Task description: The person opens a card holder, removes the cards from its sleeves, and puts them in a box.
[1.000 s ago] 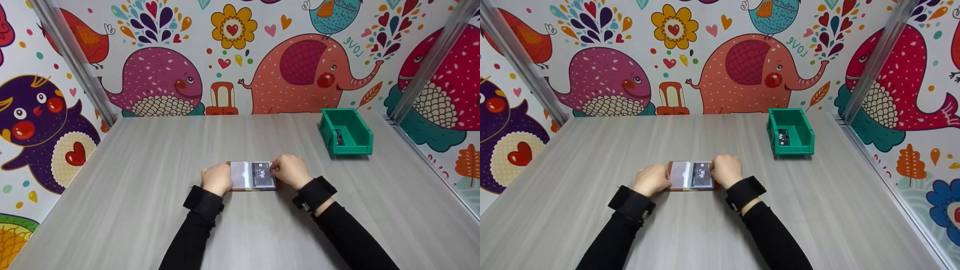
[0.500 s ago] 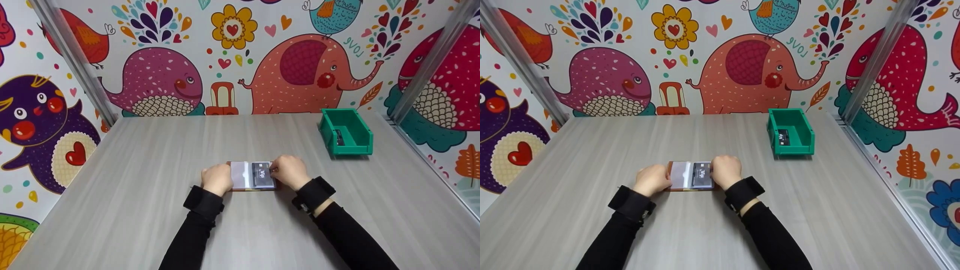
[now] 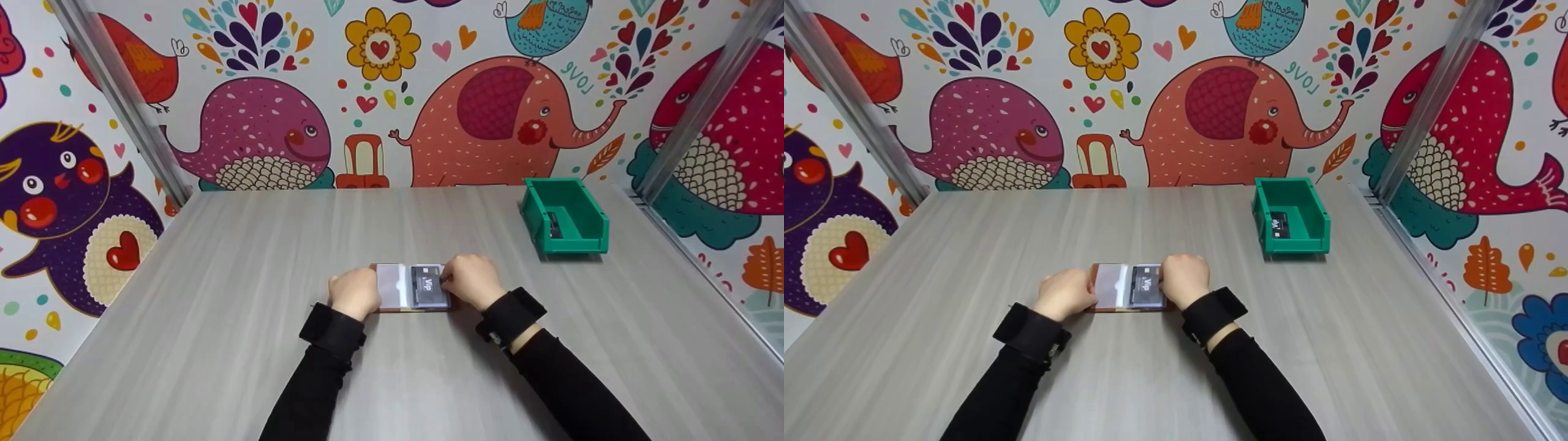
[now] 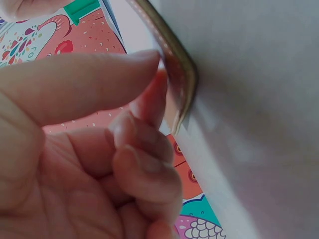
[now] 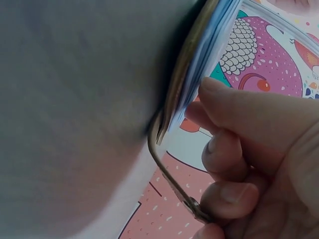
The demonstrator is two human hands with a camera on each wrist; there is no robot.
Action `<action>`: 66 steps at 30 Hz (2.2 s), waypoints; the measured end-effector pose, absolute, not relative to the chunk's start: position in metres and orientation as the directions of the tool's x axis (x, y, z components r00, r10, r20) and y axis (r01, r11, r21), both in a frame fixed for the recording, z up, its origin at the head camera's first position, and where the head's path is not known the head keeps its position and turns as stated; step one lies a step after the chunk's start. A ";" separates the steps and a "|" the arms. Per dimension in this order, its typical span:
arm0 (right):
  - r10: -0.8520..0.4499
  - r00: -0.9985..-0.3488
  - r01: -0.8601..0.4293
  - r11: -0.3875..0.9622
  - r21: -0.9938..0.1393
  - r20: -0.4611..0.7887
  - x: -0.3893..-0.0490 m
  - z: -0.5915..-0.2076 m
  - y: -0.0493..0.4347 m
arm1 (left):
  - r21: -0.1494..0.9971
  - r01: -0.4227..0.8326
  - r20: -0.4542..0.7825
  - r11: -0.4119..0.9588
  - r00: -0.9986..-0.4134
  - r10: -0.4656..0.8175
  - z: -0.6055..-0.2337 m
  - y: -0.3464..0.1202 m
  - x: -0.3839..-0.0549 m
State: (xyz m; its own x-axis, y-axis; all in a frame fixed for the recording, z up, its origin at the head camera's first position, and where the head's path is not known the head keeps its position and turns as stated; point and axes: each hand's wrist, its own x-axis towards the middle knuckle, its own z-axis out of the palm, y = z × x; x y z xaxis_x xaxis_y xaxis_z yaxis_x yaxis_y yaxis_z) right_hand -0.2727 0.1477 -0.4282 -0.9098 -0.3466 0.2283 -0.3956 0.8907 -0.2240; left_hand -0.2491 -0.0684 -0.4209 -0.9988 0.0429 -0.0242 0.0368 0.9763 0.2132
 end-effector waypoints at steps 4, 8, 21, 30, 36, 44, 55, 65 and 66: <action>-0.350 -0.909 -0.399 0.888 -0.229 0.227 -0.272 -0.428 0.148 | 0.211 0.040 -0.014 0.977 -0.999 0.044 -0.421 -0.068 -0.249; -0.346 -0.911 -0.396 0.887 -0.239 0.225 -0.272 -0.428 0.148 | 0.216 0.040 -0.006 0.976 -0.999 0.042 -0.422 -0.068 -0.249; -0.325 -0.919 -0.376 0.892 -0.251 0.225 -0.272 -0.428 0.149 | 0.285 0.072 0.103 0.956 -0.994 0.044 -0.421 -0.059 -0.246; -0.322 -0.921 -0.373 0.892 -0.256 0.218 -0.271 -0.428 0.148 | 0.381 0.180 0.221 0.907 -0.970 0.099 -0.423 -0.047 -0.243; -0.318 -0.922 -0.369 0.893 -0.258 0.221 -0.271 -0.428 0.148 | 0.402 0.223 0.240 0.888 -0.962 0.133 -0.426 -0.041 -0.242; -0.321 -0.920 -0.375 0.889 -0.262 0.225 -0.271 -0.429 0.148 | 0.422 0.217 0.165 0.880 -0.973 0.161 -0.428 -0.035 -0.242; -0.334 -0.909 -0.394 0.884 -0.253 0.249 -0.272 -0.430 0.148 | 0.424 0.180 0.064 0.888 -0.984 0.169 -0.428 -0.031 -0.242; -0.327 -0.915 -0.384 0.885 -0.265 0.236 -0.272 -0.430 0.148 | 0.454 0.150 -0.016 0.878 -0.984 0.177 -0.428 -0.033 -0.247; -0.327 -0.915 -0.384 0.885 -0.265 0.235 -0.272 -0.430 0.148 | 0.458 0.149 -0.023 0.877 -0.984 0.179 -0.428 -0.034 -0.247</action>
